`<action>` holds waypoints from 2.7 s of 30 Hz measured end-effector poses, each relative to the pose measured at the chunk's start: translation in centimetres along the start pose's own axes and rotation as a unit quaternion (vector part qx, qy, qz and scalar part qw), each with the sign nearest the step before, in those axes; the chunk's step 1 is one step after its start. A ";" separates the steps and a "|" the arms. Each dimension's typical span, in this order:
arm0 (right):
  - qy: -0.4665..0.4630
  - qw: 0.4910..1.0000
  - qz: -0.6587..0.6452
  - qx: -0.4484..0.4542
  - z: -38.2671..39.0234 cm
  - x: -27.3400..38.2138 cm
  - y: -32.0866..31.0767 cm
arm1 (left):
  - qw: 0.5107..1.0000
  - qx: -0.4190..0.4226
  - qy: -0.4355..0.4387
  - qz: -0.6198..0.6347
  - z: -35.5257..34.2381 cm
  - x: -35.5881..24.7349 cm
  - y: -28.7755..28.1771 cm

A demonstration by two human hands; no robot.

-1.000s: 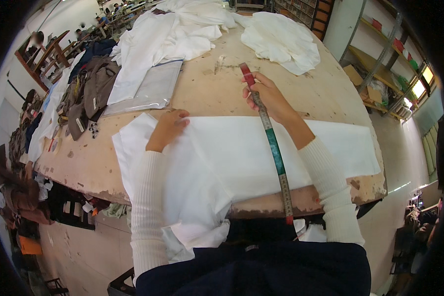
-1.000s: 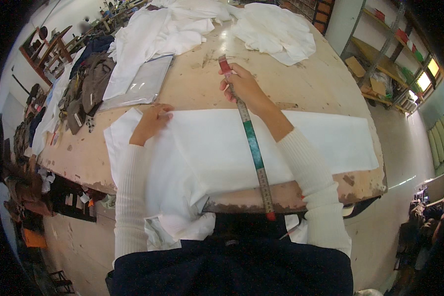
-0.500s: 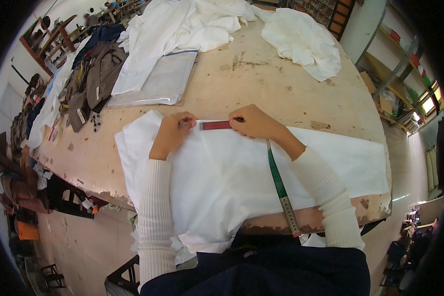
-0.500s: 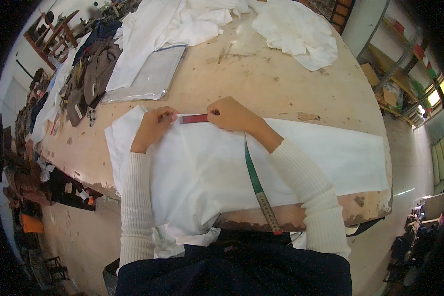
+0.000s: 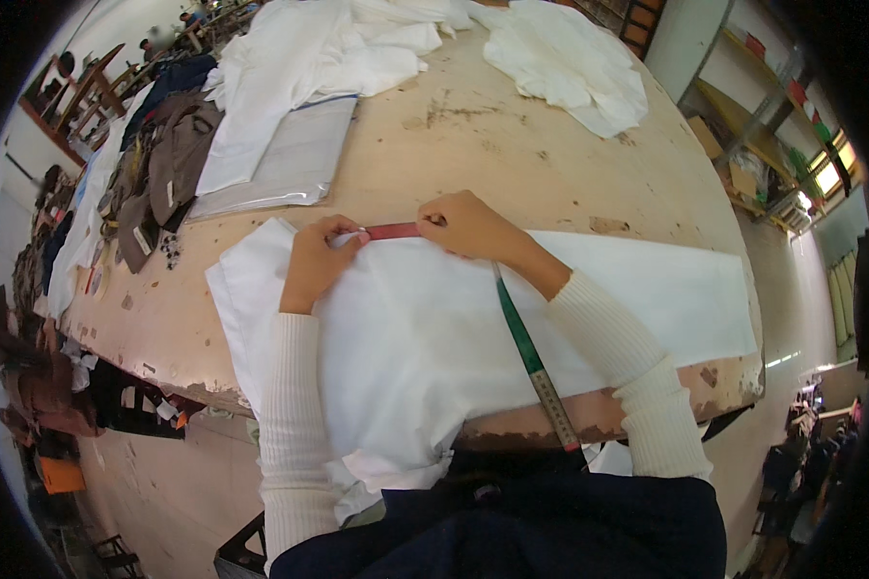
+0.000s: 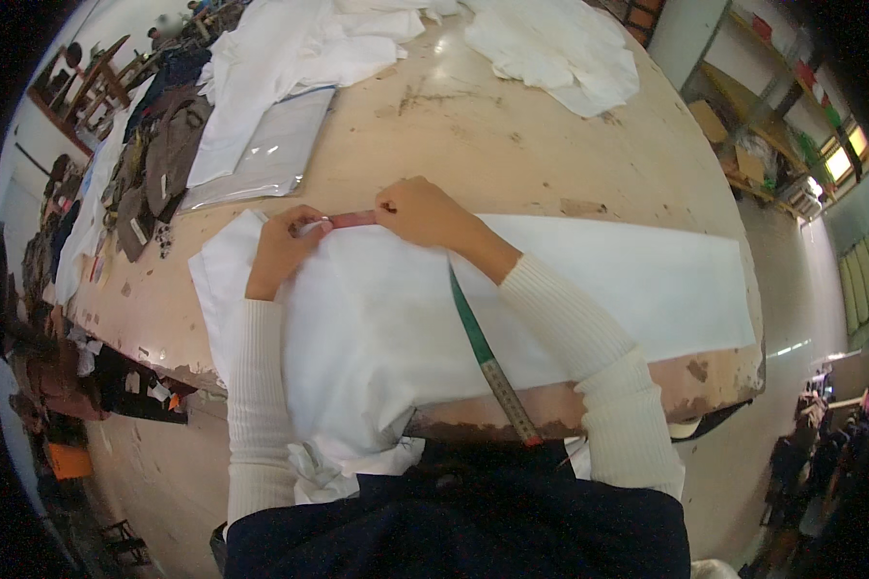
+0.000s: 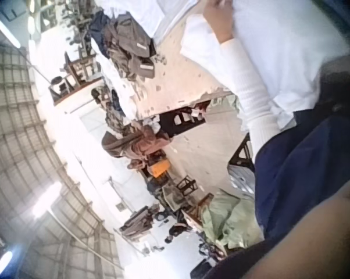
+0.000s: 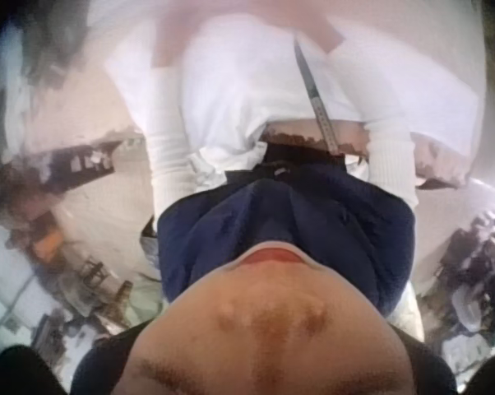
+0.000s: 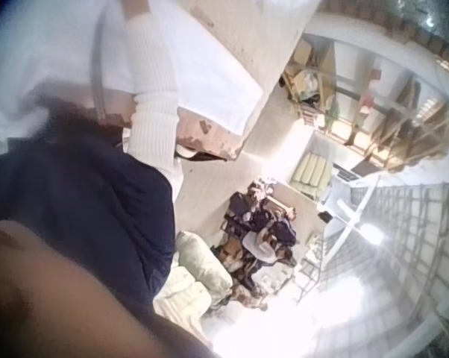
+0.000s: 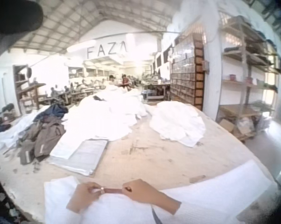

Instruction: The person lays a white fabric on a worktable, smooths it, measures it with a tape measure, and marks it with a red pen. They also apply a piece of tape to the fabric and write on it.

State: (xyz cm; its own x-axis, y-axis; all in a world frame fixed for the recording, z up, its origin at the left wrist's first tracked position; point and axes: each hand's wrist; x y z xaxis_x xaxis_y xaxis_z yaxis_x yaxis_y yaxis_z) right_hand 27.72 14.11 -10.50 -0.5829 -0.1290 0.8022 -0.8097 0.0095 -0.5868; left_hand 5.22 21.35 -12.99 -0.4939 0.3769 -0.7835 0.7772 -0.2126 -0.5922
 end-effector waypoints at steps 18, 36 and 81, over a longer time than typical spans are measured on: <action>0.288 0.938 -0.145 -0.130 27.1 -14.9 -28.7 | 1.000 0.022 -0.002 -0.021 -0.6 0.4 -0.1; 0.325 0.862 -0.141 -0.362 32.4 -22.3 -34.3 | 0.998 0.045 -0.033 -0.017 -0.4 -0.1 -0.5; 0.345 0.730 0.254 -0.532 47.8 -2.9 -16.1 | 0.984 0.005 -0.129 -0.122 28.7 -1.5 -12.9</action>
State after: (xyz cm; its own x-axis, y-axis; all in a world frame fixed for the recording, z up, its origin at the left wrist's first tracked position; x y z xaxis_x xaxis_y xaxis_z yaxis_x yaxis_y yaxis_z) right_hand 45.71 -33.04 -8.68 -0.4242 0.6866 0.5905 0.1431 0.6947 -0.7049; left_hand -15.30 -2.39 -9.54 -0.7489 0.1760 -0.6389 0.6203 -0.1531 -0.7693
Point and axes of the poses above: each hand's wrist, its own z-axis away from the middle knuckle, its own y-axis out of the palm, x = y × z, and after that the axes turned 4 degrees about -x, right-handed
